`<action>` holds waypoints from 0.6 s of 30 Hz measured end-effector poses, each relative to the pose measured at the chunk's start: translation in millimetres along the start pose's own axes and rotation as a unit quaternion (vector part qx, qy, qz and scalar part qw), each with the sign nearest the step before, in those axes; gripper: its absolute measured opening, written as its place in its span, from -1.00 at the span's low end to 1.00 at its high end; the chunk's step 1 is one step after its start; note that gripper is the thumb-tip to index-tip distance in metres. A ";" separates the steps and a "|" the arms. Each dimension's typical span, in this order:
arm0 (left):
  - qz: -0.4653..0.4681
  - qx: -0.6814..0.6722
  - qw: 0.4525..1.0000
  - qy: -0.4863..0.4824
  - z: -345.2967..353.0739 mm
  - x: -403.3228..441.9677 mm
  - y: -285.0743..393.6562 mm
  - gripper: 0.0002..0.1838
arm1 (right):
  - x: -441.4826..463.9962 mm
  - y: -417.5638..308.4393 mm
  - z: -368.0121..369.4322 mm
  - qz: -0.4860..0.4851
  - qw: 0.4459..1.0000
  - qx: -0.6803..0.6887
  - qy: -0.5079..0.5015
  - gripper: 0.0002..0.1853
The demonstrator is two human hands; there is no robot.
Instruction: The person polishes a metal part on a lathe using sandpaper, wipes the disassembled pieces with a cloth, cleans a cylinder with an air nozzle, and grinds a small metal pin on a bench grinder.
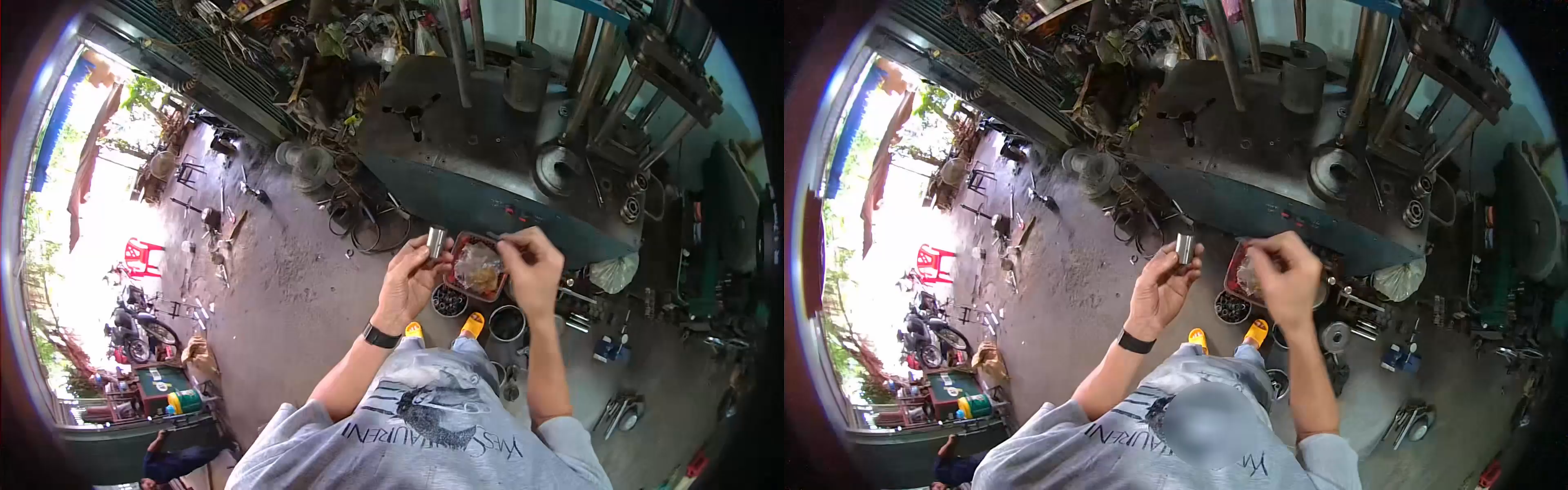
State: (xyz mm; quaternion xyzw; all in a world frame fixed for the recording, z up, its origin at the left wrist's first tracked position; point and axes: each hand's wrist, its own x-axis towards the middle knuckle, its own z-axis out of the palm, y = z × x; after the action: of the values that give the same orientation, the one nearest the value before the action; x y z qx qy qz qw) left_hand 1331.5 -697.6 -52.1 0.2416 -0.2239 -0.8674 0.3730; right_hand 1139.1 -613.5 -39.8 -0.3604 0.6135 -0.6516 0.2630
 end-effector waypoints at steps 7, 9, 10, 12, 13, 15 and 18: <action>0.045 0.014 0.998 -0.039 -2.4 -43.0 24.3 -0.62 | -59.1 -44.5 74.4 -0.066 0.997 -0.038 -0.016 -0.97; 0.053 0.024 0.998 -0.034 -10.9 -53.8 32.7 -0.63 | -69.2 -43.6 89.8 -0.069 0.996 -0.044 -0.033 -0.97; 0.053 0.018 0.998 -0.033 -17.1 -59.3 37.5 -0.63 | -75.1 -45.4 97.1 -0.051 0.997 -0.047 -0.041 -0.97; 0.059 0.010 0.998 -0.029 -30.0 -68.6 48.2 -0.64 | -85.0 -45.0 115.4 -0.057 0.996 -0.053 -0.047 -0.97; 0.061 0.004 0.998 -0.025 -36.8 -73.0 53.8 -0.64 | -89.0 -45.1 124.8 -0.063 0.995 -0.054 -0.049 -0.96; 0.069 0.012 0.997 -0.014 -51.2 -82.1 64.0 -0.62 | -96.5 -47.7 141.8 -0.055 0.995 -0.057 -0.063 -0.96; 0.080 0.011 0.997 -0.008 -68.1 -94.0 78.7 -0.63 | -107.1 -49.4 164.6 -0.028 0.995 -0.061 -0.069 -0.95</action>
State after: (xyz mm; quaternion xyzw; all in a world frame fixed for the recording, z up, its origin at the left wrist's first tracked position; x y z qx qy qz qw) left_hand 1470.8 -689.6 -37.0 0.2202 -0.2550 -0.8340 0.4369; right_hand 1338.8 -624.4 -8.7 -0.4369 0.6222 -0.5937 0.2635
